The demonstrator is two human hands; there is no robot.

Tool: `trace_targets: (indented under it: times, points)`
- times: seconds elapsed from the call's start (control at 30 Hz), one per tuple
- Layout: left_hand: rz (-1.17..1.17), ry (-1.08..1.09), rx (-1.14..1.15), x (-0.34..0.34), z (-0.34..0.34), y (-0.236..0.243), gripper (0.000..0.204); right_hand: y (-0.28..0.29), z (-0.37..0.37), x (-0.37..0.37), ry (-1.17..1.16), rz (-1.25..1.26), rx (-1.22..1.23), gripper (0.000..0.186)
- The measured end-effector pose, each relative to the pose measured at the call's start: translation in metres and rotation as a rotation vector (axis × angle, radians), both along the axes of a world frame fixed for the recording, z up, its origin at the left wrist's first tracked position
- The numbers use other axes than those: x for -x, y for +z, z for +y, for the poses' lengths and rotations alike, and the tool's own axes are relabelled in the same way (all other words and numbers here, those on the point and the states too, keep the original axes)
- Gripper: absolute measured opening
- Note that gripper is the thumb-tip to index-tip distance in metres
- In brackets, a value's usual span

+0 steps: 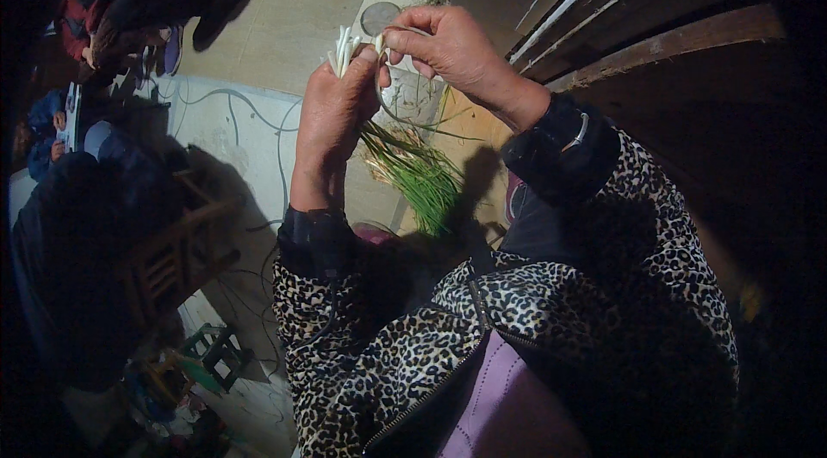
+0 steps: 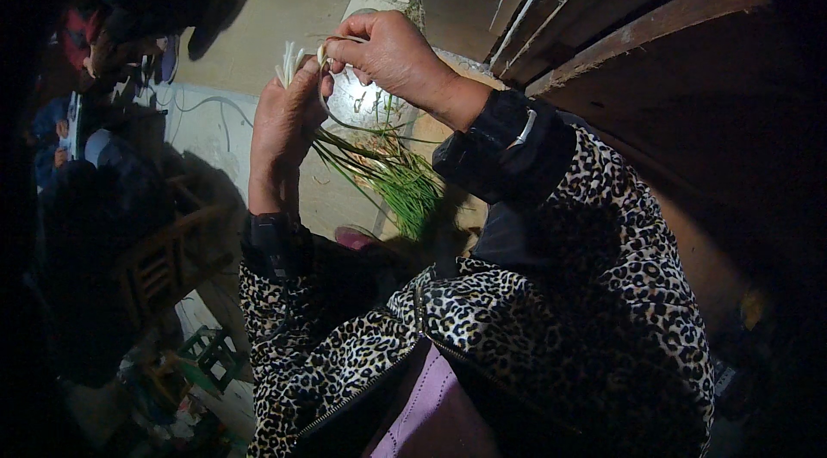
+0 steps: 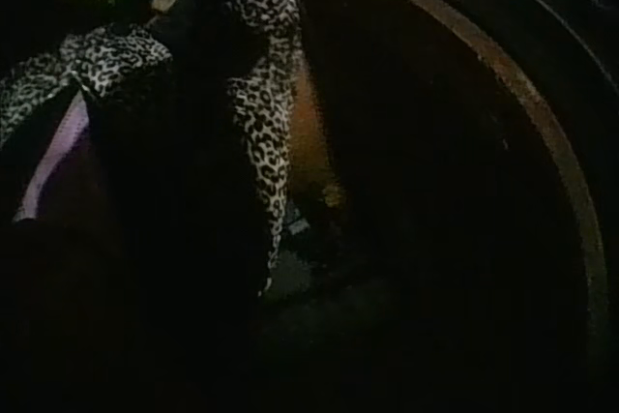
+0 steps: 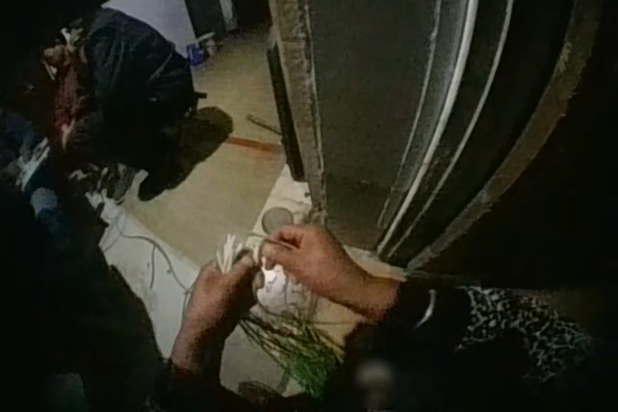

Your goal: The person peels the outer layers off green onions one by one, holding the bunch in the left hand and removing the layers with the right hand. The peeled layers are dropped onto the floor while the cleaned onions remain in hand.

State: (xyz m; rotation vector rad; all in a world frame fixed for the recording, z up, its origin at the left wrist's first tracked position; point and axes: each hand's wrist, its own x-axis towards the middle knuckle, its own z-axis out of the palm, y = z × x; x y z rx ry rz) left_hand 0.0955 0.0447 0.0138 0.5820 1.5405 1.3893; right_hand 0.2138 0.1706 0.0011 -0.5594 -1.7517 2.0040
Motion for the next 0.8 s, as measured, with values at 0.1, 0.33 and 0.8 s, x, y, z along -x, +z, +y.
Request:
trace_targets:
  times: [0.1, 0.33, 0.8]
  points:
    - [-0.03, -0.001, -0.006, 0.0, 0.0, 0.0, 0.029, 0.0, 0.0, -0.001, -0.008, 0.003, -0.025, 0.015]
    - [-0.125, 0.085, -0.066, 0.0, 0.002, -0.001, 0.024, -0.004, -0.002, 0.002, -0.024, -0.029, -0.125, 0.019]
    - [-0.147, 0.166, -0.091, 0.007, 0.002, -0.01, 0.022, -0.007, -0.004, 0.004, -0.002, -0.05, -0.245, 0.015]
